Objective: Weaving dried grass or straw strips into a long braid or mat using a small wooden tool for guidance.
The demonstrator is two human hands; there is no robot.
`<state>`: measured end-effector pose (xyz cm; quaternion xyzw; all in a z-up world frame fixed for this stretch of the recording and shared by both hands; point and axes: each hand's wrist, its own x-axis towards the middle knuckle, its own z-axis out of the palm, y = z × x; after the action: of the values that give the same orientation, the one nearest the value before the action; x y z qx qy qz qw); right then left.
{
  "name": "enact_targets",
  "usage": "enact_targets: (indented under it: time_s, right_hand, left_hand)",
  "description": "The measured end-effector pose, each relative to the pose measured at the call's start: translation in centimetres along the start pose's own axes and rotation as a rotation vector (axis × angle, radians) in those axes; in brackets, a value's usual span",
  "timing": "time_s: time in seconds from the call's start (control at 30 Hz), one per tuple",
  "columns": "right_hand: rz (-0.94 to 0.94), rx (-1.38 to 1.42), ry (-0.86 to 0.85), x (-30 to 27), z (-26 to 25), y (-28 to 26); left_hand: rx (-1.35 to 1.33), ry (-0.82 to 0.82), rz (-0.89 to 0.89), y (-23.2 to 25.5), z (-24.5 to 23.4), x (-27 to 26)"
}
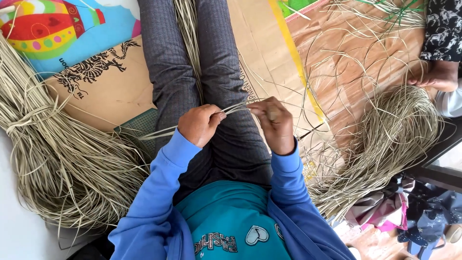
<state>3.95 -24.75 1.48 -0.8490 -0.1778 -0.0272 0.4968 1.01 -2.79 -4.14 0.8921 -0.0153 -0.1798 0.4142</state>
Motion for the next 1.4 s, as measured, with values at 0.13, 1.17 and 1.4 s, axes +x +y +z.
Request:
enact_targets:
  time_s: [0.13, 1.17, 1.4]
  right_hand:
    - [0.065, -0.223, -0.113, -0.2, 0.9, 1.1]
    - [0.079, -0.431, -0.004, -0.2, 5.0, 1.9]
    - [0.021, -0.407, -0.019, 0.1, 4.3, 1.7]
  left_hand:
    - [0.005, -0.012, 0.025, 0.6, -0.3, -0.2]
    - [-0.083, 0.047, 0.195, 0.3, 1.1, -1.1]
    - [-0.217, 0.118, 0.161, -0.1, 2.3, -1.3]
